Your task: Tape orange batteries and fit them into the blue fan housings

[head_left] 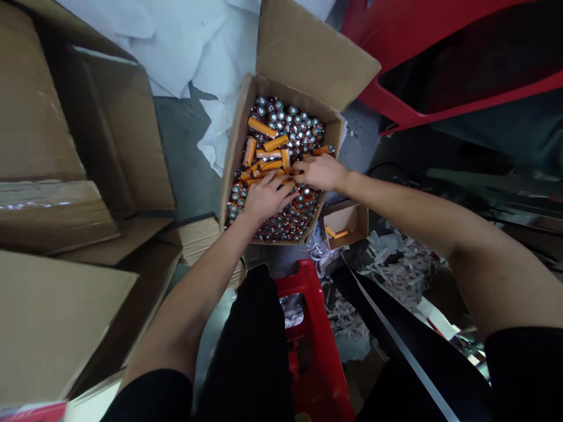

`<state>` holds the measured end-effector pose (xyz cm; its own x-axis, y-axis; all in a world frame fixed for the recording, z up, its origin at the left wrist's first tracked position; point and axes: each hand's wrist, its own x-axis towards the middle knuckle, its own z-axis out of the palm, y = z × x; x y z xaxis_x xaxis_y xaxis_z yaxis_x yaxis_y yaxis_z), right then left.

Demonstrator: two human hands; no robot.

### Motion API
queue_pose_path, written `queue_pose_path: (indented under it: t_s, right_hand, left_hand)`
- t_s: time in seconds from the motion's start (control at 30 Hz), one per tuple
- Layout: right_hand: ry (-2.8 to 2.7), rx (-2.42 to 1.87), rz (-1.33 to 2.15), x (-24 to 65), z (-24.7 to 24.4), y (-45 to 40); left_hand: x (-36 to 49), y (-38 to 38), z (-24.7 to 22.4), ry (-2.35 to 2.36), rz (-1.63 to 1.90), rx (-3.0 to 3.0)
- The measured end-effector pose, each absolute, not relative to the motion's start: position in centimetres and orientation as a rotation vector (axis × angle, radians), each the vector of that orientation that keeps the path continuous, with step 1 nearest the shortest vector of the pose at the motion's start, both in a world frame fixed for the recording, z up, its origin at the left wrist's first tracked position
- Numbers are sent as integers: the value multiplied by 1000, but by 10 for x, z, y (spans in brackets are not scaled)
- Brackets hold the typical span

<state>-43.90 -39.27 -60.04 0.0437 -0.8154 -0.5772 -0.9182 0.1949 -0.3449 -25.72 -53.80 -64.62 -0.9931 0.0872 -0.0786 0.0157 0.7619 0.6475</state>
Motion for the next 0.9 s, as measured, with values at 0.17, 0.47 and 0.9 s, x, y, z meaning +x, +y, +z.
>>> queue_pose_path:
  t_s: [0.17,0.47,0.9]
  right_hand:
    - [1945,-1262,-591,-433,-610,-374]
    - [1861,-176,-1398,-369,-559,-308]
    - [2070,466,-861,-299,-592,-109]
  left_hand:
    - [-260,-539,-641,3015,1201,-69]
    - [-248,-484,-572,3060,1814,-261]
    - [-246,-301,-604,1769,1693,-285]
